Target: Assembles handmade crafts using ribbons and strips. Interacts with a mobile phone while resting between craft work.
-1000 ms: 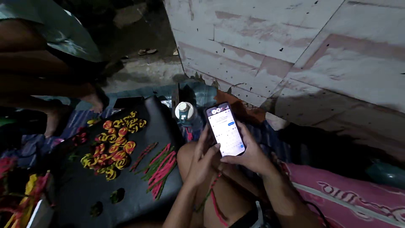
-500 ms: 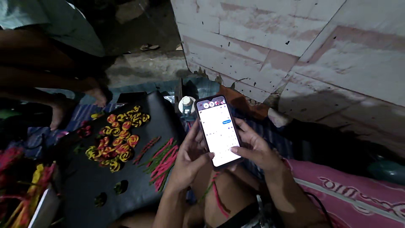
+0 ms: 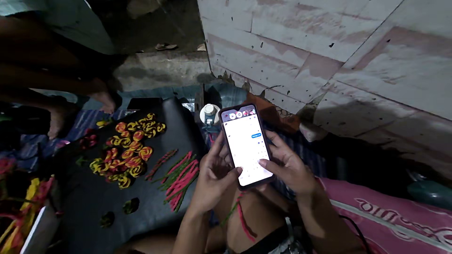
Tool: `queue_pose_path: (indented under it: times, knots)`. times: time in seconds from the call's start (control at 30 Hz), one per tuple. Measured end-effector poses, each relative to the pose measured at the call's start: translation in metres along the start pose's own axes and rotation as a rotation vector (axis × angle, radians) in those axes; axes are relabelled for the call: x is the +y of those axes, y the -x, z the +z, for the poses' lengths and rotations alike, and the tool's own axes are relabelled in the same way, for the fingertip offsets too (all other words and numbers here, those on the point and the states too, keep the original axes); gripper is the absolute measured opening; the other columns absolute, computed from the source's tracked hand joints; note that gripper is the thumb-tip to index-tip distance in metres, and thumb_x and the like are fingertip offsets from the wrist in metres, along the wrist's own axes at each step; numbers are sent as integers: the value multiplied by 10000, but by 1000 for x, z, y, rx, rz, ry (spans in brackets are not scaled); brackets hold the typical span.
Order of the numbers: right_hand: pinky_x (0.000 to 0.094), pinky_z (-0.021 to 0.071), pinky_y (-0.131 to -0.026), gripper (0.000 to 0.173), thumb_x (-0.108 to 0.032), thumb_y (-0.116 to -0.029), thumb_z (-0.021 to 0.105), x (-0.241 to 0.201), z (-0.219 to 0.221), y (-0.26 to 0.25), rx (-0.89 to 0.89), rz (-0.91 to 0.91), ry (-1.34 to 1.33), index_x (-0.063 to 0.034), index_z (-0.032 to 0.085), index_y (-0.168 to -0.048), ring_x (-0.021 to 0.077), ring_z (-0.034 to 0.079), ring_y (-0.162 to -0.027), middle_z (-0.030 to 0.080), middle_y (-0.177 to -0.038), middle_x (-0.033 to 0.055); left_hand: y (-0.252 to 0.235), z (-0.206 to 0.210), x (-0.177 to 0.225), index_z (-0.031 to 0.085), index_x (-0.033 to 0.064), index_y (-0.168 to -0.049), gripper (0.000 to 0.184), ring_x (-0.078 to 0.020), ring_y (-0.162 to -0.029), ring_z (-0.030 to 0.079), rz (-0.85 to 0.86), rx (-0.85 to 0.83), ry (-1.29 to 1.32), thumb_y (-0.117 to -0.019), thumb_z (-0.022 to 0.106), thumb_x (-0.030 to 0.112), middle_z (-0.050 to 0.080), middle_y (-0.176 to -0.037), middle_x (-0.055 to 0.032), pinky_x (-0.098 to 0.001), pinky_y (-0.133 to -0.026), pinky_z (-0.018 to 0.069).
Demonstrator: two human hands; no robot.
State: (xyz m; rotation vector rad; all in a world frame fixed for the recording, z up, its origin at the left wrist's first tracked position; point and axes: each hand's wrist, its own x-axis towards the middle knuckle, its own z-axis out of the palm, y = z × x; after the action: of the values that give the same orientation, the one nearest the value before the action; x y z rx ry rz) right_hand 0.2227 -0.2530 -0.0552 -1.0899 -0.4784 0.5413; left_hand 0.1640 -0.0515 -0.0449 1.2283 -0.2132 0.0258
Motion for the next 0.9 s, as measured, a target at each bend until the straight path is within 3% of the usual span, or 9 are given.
queue_pose_path:
  times: [0.1,0.2,0.27,0.4,0.5,0.63,0.7,0.8,0.9]
  knots:
    - [233,645,-688,641,7,-967,568,1,0,-1,-15,-9,5,-12,220,-1505,75,729,-990,671,-1283,-10,1,-1,0,97,-53,-1588,867,-147,-1211,646,4,7,2,-886,603,-106,552,-1470,-73,-337,-1028,554]
    - [242,646,-709,804,27,-878,671,3,-3,-1,-63,-36,14,9,178,-1513,92,721,-1041,648,-1332,14,2,0,1,110,-39,-1592,868,-141,-1210,647,3,6,10,-889,614,-101,558,-1466,-61,-333,-1025,556]
    - [251,649,-725,833,71,-853,675,2,-3,-1,-60,-36,29,15,174,-1516,107,718,-1058,637,-1344,36,2,-1,0,103,-40,-1592,881,-150,-1213,647,19,-11,20,-896,642,-65,557,-1469,-65,-340,-1026,557]
    - [200,631,-654,582,-39,-968,608,1,3,-2,44,-32,67,-35,300,-1461,37,731,-917,710,-1195,-41,2,-1,-2,107,-44,-1593,898,-157,-1221,641,39,-28,2,-896,672,-21,544,-1479,-76,-348,-1038,552]
    - [195,622,-602,454,-20,-1008,537,2,5,-4,97,-18,61,-67,344,-1417,39,740,-862,731,-1140,-40,1,2,-2,111,-43,-1590,895,-149,-1224,638,47,-25,-16,-887,666,-32,545,-1477,-68,-346,-1039,551]
    - [255,645,-691,526,-68,-1025,486,8,-7,-1,-33,-26,-42,-59,277,-1509,82,734,-970,700,-1244,-33,1,-1,0,126,-45,-1590,875,-152,-1208,650,38,-15,7,-890,652,-46,566,-1459,-71,-345,-1026,560]
    - [251,644,-687,535,-41,-1017,470,7,-9,0,-49,-5,-49,-67,268,-1512,82,733,-979,695,-1256,-36,2,-1,0,125,-48,-1588,871,-149,-1203,651,31,-19,12,-888,644,-50,567,-1456,-68,-342,-1020,562]
    - [238,642,-706,657,-27,-968,583,4,-6,1,-68,-6,-29,-51,224,-1518,72,728,-998,682,-1280,-36,3,-1,-1,128,-41,-1590,869,-145,-1196,654,37,-23,19,-888,640,-53,563,-1458,-62,-338,-1021,561]
    - [223,638,-675,698,28,-922,619,2,1,0,-23,-22,9,-21,226,-1496,72,732,-968,682,-1269,-5,3,0,0,123,-36,-1592,878,-154,-1208,648,37,-22,18,-884,642,-64,553,-1466,-70,-342,-1025,558]
